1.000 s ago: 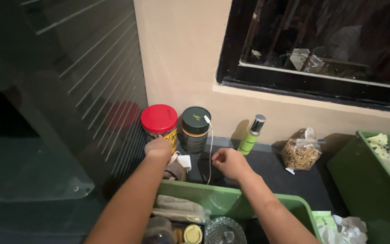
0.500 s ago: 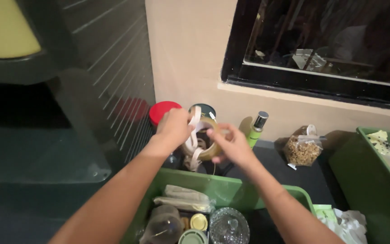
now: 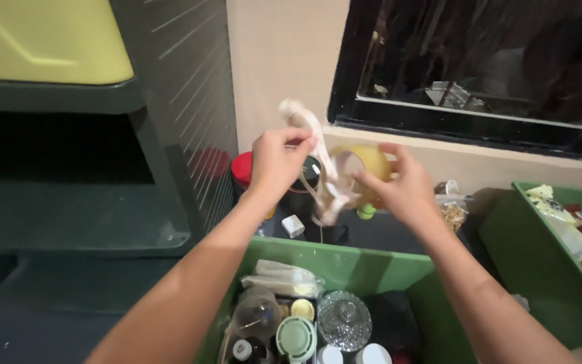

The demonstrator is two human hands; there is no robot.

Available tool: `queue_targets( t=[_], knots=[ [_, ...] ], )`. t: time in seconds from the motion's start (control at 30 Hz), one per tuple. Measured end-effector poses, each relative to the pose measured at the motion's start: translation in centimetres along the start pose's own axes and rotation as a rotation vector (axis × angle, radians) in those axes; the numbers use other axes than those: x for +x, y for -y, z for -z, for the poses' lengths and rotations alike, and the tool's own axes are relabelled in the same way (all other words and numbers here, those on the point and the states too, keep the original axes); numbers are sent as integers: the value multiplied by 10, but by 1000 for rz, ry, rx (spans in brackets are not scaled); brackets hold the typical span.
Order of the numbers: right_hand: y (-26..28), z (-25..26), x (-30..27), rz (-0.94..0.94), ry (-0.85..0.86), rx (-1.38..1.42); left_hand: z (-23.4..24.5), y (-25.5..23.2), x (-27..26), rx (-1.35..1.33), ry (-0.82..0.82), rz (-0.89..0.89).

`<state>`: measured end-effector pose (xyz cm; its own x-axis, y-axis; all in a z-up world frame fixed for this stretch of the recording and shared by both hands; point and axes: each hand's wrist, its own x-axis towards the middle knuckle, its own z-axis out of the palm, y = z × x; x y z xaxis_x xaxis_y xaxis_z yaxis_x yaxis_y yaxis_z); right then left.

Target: Organizing various small items such as medicine bottles, tape, and cables inside a storage bin.

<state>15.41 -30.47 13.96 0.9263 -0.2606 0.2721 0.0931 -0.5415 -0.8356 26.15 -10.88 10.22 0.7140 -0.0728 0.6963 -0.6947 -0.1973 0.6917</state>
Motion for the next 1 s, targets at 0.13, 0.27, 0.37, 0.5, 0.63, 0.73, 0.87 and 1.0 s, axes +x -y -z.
queue_targets(
  t=[0.13, 0.27, 0.37, 0.5, 0.63, 0.73, 0.87, 1.0],
  knots=[
    [-62, 14, 5, 36, -86, -318, -23, 39, -13, -127, 43, 306],
    [-94, 23, -5, -150, -91, -383, -55, 84, -32, -399, 43, 785],
    [-124, 37, -11, -231, -128, -385, -63, 102, -36, -656, -132, 891],
    [-169, 60, -16, -276, -224, -371, -44, 71, -28, -584, -438, 1028],
    [-212, 81, -13, -246, -271, -401, -41, 94, -23, -597, -625, 932],
    [-207, 86, -15, -262, -305, -567, -42, 119, -21, -431, -406, 904],
    [-193, 85, -11, -430, -277, 87, -85, 246, -26, 256, 190, 478],
    [-174, 74, -8, -382, -109, 439, -87, 195, -38, -182, 207, 916]
  ],
)
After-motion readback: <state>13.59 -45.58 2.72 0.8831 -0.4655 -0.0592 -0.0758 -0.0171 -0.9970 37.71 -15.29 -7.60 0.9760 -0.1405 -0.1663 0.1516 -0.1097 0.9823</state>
